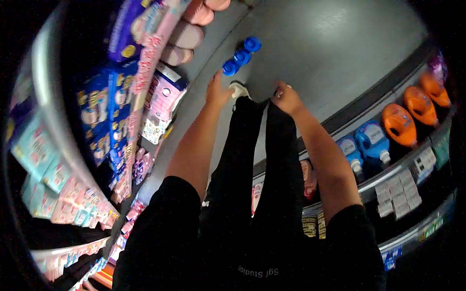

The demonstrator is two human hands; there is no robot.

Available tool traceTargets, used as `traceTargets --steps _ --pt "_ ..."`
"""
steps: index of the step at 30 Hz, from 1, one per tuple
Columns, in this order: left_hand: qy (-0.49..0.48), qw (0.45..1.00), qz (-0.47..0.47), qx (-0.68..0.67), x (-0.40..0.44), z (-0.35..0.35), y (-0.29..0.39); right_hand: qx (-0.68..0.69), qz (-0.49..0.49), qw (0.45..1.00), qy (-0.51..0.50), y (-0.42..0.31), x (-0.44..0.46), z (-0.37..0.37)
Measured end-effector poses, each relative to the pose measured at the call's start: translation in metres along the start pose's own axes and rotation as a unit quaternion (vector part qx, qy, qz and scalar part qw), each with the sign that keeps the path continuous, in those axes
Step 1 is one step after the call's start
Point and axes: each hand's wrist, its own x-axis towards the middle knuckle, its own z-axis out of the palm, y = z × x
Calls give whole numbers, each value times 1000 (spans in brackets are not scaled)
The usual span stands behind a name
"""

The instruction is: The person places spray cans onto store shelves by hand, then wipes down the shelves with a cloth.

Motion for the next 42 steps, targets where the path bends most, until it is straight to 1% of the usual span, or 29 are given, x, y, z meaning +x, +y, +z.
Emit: traceTargets --steps 1,2,4,5,7,8,10,14,16,17,19,20,21,23,24,25,26,28,30,31,32,33,34,35,36,37,38,40,42 --pt "2 999 -17 30 13 4 8 20 4 1000 -3 5 29 22" --pt "-5 999 -29 32 25 12 7 39 6 999 -5 7 55 45" --pt "11 997 -11 71 45 29 -2 55 59 996 -27 -11 87 68" --pt "6 997 -18 70 52 38 -11 55 63 996 -34 -14 95 79" --pt "32 995 61 67 63 47 -22 67 32 997 -21 -13 110 97" --pt "28 996 56 66 65 50 -26 66 35 997 -27 -13 113 104" --pt "4 995 58 87 67 48 -26 85 -6 996 4 -11 116 116" --pt "5 996 73 59 52 37 -26 90 -18 996 -12 -20 105 119" --pt "2 996 74 56 24 23 -16 63 -82 994 19 -28 81 117" --pt "-5 997 80 22 5 9 -8 71 -127 989 21 -36 66 110" --pt "-16 994 106 12 -38 -34 22 65 -166 984 19 -58 26 93" --pt "-30 994 107 10 -66 -63 43 54 -232 970 50 -65 2 86" --pt "-38 993 114 8 -93 -94 66 52 -241 969 29 -82 -24 66" --pt "-50 990 128 -18 -149 -157 110 50 -237 969 -46 -132 -86 18" --pt "-62 992 106 -30 -178 -191 134 41 -243 966 -72 -159 -118 -7" --pt "-73 993 83 -41 -207 -224 159 27 -255 962 -89 -186 -150 -32" --pt "-81 991 91 -59 -230 -252 173 -5 -298 952 -67 -208 -178 -54" --pt "-34 983 163 -74 -270 -309 208 -31 -393 918 -49 -240 -215 -86" --pt "12 969 215 -118 -297 -349 237 -64 -400 912 -57 -279 -246 -124" --pt "45 957 244 -148 -311 -368 254 -85 -408 908 -43 -299 -261 -144" --pt "61 952 261 -147 -331 -383 259 -109 -413 904 -25 -320 -286 -155" --pt "99 935 295 -171 -342 -397 268 -115 -435 893 0 -338 -300 -163" --pt "133 917 325 -189 -349 -405 277 -119 -430 895 1 -352 -304 -168" --pt "167 907 321 -215 -358 -414 284 -100 -441 892 20 -370 -310 -175" --pt "233 895 332 -187 -368 -426 295 -76 -447 891 35 -385 -322 -179" --pt "266 875 321 -245 -380 -441 302 -60 -469 880 46 -424 -332 -191" --pt "273 856 318 -301 -386 -450 310 -44 -494 866 62 -449 -348 -194" --pt "378 786 396 -286 -379 -460 315 -25 -565 824 44 -473 -340 -204" --pt "399 741 447 -303 -381 -480 315 -9 -621 783 47 -508 -350 -208"
